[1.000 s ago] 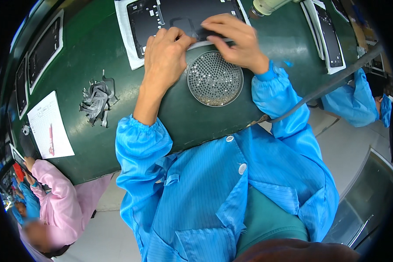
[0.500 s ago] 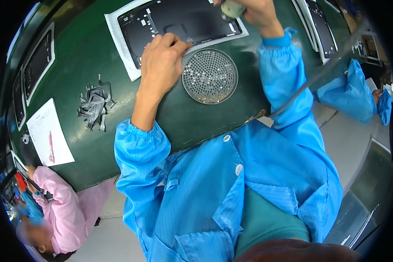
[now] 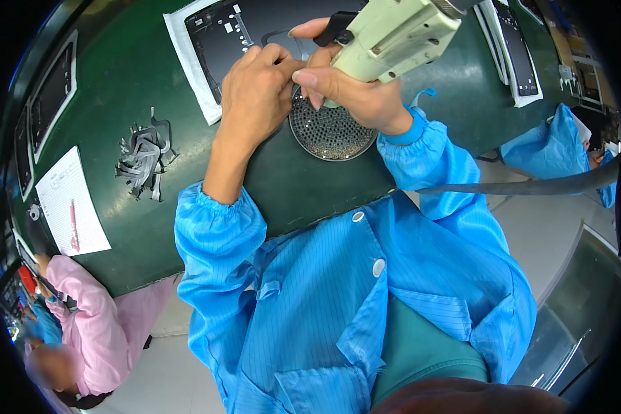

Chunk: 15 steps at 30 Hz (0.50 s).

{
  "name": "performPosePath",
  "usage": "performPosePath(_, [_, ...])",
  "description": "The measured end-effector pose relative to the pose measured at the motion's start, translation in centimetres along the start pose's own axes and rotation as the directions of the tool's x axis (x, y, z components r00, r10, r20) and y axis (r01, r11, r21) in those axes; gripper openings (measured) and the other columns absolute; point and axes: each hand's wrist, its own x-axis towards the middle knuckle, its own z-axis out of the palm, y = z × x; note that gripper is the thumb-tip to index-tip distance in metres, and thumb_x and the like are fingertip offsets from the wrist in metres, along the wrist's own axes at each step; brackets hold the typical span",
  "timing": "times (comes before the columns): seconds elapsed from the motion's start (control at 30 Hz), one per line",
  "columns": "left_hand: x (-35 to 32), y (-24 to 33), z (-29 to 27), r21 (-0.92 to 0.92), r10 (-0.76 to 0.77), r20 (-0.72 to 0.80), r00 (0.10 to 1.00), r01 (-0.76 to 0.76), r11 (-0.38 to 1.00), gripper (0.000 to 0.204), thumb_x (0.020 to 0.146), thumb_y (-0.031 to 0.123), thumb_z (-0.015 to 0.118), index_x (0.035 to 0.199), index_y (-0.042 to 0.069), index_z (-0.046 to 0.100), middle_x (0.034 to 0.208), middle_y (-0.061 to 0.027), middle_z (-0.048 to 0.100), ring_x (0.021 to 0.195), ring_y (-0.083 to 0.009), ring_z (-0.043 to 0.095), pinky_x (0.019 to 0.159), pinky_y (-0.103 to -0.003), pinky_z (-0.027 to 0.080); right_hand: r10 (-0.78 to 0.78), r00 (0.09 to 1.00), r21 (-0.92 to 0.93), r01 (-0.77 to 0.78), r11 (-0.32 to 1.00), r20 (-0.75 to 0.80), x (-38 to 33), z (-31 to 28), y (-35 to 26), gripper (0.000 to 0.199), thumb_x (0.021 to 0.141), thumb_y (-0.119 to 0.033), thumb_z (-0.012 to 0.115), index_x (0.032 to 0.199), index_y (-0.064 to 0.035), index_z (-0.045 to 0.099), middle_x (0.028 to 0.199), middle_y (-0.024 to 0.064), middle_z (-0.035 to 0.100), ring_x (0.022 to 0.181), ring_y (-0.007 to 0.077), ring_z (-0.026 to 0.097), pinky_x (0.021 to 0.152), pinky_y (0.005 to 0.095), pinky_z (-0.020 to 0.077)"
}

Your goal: Assembling electronic components on an assembly line using an electric screwdriver.

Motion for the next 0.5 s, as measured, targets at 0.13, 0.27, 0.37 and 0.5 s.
performPosePath(0.13, [-0.1,-0.1,0.1,-0.007,0.013,-0.005,1.000,-0.013,1.000,0.022,0.067,0.001,0.065,0.085,0.012,0.071,0.081,-0.0008,0.057,0.074,-0.0244,0.054,0.065,-0.038,0.047,0.001,1.000,-0.010,-0.001,1.000,0.003,-0.1,-0.1,0.2,0.041,0.087,-0.001,0.066,0.123,0.0046,0.048,0.066,0.0053,0.058,0.059,0.0114,0.058,0.053,0.0235,0.0458])
performPosePath(0.27, [-0.1,-0.2,0.2,-0.009,0.041,-0.013,0.999,-0.041,0.999,0.024,0.067,0.001,0.064,0.087,0.013,0.071,0.082,-0.0011,0.057,0.074,-0.0247,0.054,0.065,-0.039,0.047,0.043,0.999,0.014,-0.044,0.999,0.031,-0.3,0.0,0.3,0.039,0.087,-0.001,0.066,0.122,0.0036,0.048,0.067,0.0050,0.058,0.059,0.0113,0.057,0.053,0.0239,0.0461])
performPosePath(0.37, [-0.1,-0.6,0.3,0.010,0.045,-0.005,0.999,-0.045,0.999,0.025,0.067,0.001,0.064,0.088,0.013,0.072,0.082,-0.0015,0.058,0.074,-0.0250,0.054,0.065,-0.039,0.047,0.007,0.999,0.006,-0.008,1.000,0.041,-0.7,-0.1,1.3,0.037,0.087,0.000,0.066,0.119,0.0029,0.049,0.067,0.0045,0.057,0.059,0.0109,0.057,0.054,0.0240,0.0461])
performPosePath(0.5, [-0.2,-0.5,0.4,0.012,0.049,-0.015,0.999,-0.049,0.999,0.024,0.069,0.003,0.065,0.088,0.013,0.072,0.081,-0.0023,0.058,0.074,-0.0256,0.054,0.065,-0.039,0.047,-0.059,0.996,-0.014,0.060,0.998,0.073,-0.8,-0.3,1.7,0.035,0.086,0.001,0.065,0.118,0.0026,0.049,0.066,0.0044,0.057,0.059,0.0107,0.056,0.054,0.0241,0.0461])
